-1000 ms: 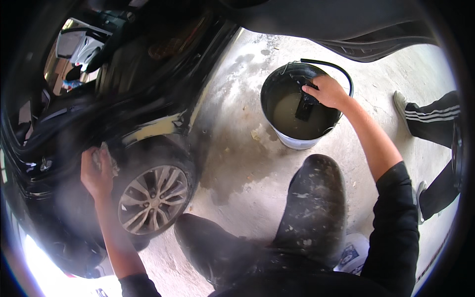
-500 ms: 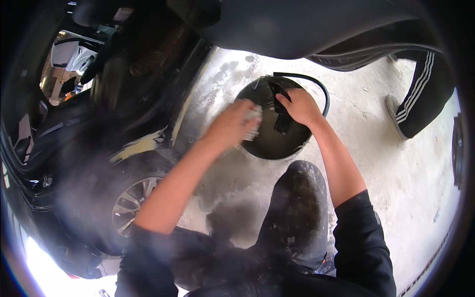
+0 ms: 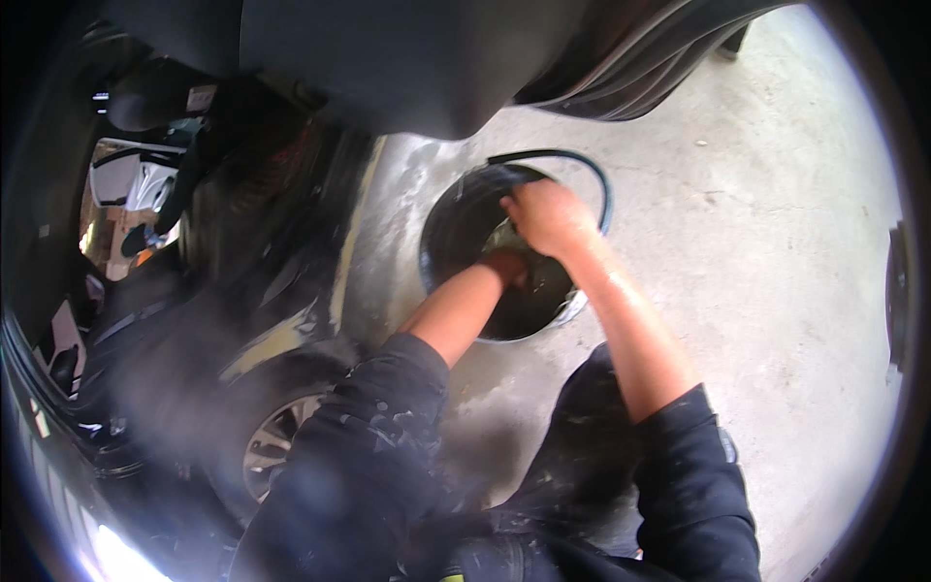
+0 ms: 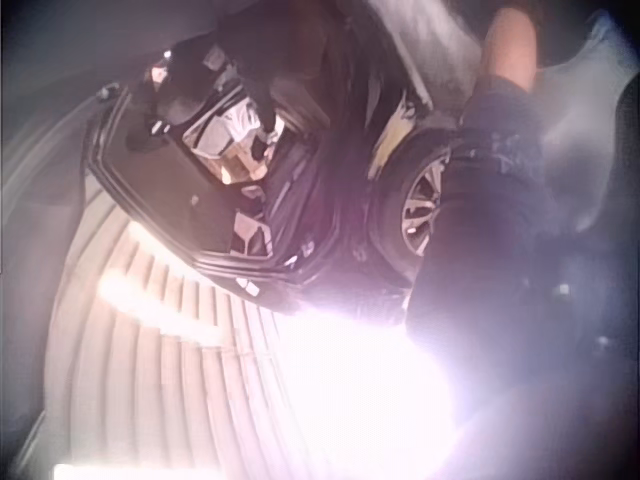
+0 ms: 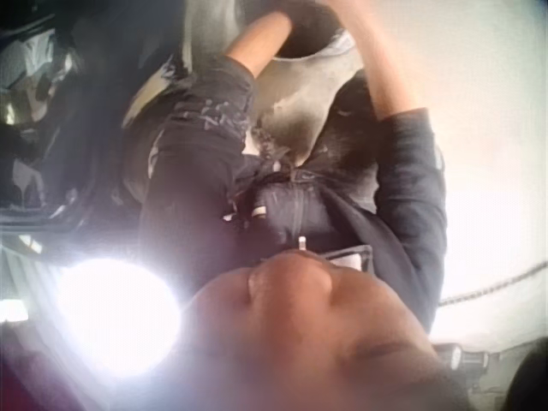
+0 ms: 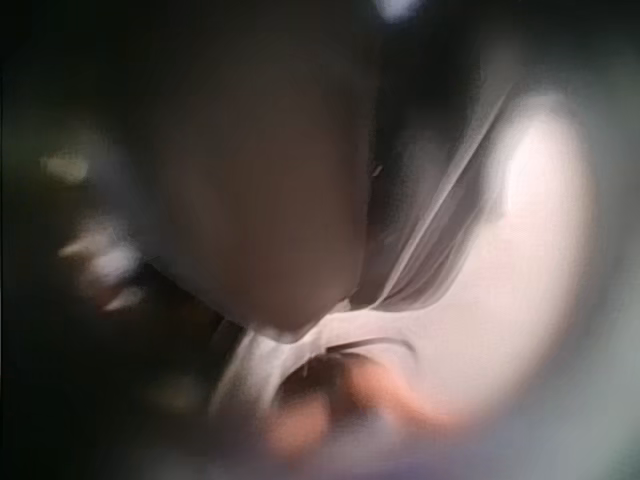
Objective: The person applies a beige body filler to a damaged area on the car's rear quarter panel using a small spatula, then wipes the surface with a cloth. The person repeatedly dips the spatula into a bucket of liquid and continues smoothing the filler along the wheel arch.
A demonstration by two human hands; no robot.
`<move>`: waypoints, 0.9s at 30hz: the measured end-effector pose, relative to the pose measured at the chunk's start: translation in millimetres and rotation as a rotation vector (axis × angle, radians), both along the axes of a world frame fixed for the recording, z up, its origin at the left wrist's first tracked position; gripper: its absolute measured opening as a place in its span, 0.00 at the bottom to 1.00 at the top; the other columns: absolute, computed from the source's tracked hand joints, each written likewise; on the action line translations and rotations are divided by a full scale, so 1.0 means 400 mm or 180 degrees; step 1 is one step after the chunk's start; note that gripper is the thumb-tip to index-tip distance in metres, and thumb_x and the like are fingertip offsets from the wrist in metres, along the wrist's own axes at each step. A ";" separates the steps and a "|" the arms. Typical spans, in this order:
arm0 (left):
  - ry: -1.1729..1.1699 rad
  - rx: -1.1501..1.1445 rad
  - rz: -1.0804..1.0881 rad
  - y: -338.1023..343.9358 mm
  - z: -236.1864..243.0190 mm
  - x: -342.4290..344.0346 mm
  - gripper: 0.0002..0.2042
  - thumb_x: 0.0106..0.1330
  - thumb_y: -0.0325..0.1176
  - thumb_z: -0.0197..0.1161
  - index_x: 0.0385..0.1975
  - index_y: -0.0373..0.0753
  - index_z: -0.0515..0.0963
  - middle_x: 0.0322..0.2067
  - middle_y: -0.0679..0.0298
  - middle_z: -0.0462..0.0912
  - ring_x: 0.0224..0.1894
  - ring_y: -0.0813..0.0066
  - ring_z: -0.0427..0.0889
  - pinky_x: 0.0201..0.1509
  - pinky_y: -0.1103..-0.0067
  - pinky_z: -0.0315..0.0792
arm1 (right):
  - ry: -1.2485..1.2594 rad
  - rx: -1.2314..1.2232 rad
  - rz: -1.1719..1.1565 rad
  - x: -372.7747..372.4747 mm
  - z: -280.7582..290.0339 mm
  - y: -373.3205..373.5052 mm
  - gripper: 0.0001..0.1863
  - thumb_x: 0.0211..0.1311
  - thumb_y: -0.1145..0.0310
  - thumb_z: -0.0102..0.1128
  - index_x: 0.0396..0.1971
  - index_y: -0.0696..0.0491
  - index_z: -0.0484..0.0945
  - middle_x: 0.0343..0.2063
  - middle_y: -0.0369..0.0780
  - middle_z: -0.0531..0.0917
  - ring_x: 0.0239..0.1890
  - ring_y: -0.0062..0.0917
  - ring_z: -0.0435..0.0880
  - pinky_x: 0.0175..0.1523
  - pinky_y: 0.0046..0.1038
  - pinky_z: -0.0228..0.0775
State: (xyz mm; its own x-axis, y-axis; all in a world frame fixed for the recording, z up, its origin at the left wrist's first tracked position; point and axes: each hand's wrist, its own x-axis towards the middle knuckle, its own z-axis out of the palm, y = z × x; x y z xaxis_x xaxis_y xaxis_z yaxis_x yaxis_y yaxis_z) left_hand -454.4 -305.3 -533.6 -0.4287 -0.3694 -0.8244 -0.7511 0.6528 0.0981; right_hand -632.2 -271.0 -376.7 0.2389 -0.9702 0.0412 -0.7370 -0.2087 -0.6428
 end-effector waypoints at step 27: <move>0.0306 0.0688 0.0587 0.125 0.353 0.003 0.38 0.61 0.52 0.77 0.72 0.45 0.81 0.63 0.48 0.88 0.65 0.53 0.87 0.69 0.56 0.81 | -0.0618 -0.0346 -0.0115 -0.017 0.020 0.017 0.48 0.69 0.73 0.58 0.88 0.51 0.50 0.56 0.62 0.86 0.55 0.60 0.87 0.61 0.58 0.78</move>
State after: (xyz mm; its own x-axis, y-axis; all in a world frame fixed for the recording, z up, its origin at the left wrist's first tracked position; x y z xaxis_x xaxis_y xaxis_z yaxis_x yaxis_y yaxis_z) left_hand -453.2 -255.5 -392.3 -0.4506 -0.2686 -0.8513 -0.8357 0.4623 0.2965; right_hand -639.1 -264.3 -368.6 0.1815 -0.9653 0.1879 -0.6098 -0.2604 -0.7485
